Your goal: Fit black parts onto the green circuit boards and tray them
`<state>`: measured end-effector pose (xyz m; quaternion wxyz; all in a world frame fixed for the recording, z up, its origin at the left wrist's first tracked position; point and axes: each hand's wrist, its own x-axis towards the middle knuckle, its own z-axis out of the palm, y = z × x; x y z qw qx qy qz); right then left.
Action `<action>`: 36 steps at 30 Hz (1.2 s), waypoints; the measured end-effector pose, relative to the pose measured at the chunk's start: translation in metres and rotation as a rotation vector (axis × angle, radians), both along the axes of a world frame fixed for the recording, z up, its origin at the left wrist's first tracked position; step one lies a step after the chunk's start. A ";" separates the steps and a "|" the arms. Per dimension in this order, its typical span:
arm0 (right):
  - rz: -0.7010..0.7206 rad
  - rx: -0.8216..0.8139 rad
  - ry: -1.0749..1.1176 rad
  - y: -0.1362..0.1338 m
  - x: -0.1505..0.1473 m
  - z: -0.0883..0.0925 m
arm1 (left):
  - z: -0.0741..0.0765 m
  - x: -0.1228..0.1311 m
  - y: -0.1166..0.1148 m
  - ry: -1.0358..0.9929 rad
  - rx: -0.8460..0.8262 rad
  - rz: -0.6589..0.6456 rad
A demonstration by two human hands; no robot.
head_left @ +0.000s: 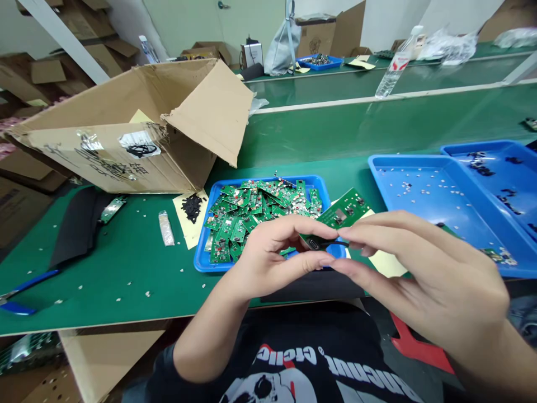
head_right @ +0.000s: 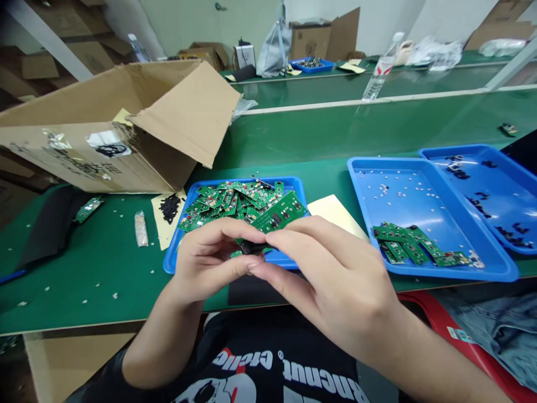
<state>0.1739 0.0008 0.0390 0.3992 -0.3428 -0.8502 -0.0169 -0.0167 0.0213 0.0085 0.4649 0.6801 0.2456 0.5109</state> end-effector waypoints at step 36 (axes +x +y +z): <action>-0.087 0.136 -0.141 0.015 -0.014 -0.032 | -0.019 0.005 0.004 0.655 0.832 0.505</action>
